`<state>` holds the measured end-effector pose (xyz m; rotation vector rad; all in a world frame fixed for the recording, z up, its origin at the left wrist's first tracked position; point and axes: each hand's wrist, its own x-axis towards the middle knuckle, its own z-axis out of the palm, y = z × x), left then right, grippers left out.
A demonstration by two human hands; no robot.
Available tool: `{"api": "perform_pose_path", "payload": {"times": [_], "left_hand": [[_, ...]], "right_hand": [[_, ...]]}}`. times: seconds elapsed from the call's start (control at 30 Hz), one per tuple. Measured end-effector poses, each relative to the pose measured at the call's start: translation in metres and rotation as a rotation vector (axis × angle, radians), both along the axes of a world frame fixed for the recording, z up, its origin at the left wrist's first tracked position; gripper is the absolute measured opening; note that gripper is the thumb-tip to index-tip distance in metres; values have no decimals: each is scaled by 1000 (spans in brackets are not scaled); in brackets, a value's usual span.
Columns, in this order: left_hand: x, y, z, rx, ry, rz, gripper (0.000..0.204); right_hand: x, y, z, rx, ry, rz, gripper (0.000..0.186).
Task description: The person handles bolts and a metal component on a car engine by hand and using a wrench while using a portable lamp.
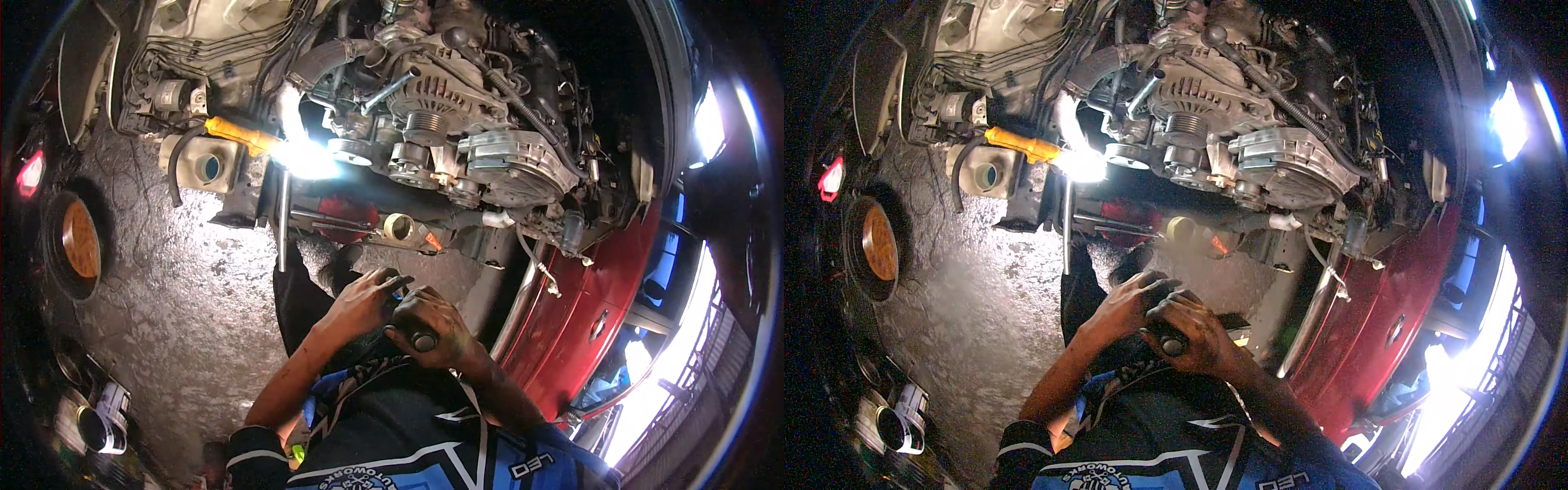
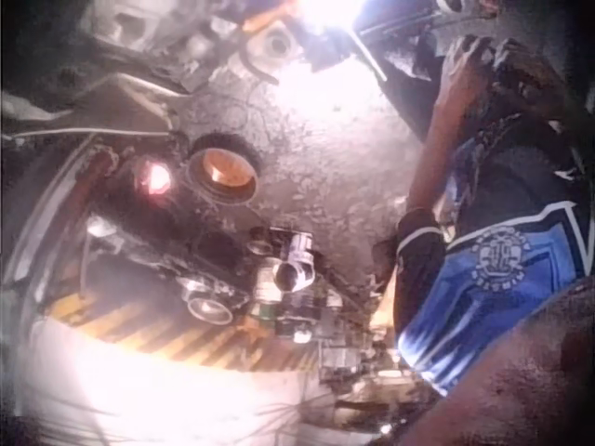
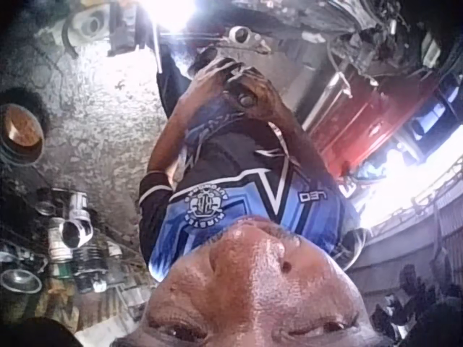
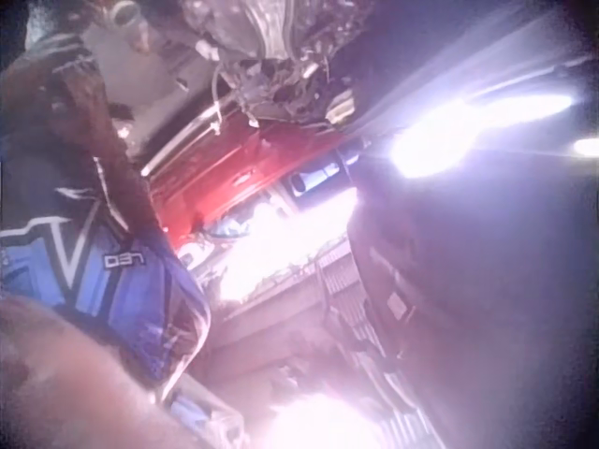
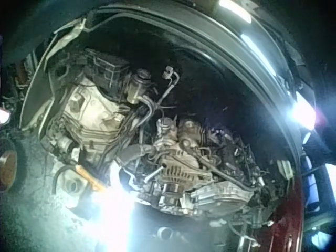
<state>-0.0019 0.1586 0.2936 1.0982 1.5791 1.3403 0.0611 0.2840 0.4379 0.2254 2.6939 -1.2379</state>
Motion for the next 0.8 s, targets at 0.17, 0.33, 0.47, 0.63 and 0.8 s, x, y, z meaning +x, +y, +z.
{"api": "perform_pose_path", "payload": {"times": [0.17, 0.33, 0.47, 0.63, 0.8], "left_hand": [[-6, -5, 7, 101, -43, 7, 60], [-9, -9, 2, 94, -481, 119, 61], [-12, -18, 2, 29, -744, 257, 60], [-19, -40, 0, -24, -989, 462, 61], [-42, -59, -23, 51, -1154, 847, 63]], "right_hand": [[-3, -10, -3, 4, 29, -49, 41], [-25, -23, 1, -16, 113, -34, 61], [-59, -39, -4, 85, 99, 131, 64], [-113, -62, -15, 67, 219, 211, 60], [-153, -68, -35, 128, 409, 306, 59]]}}
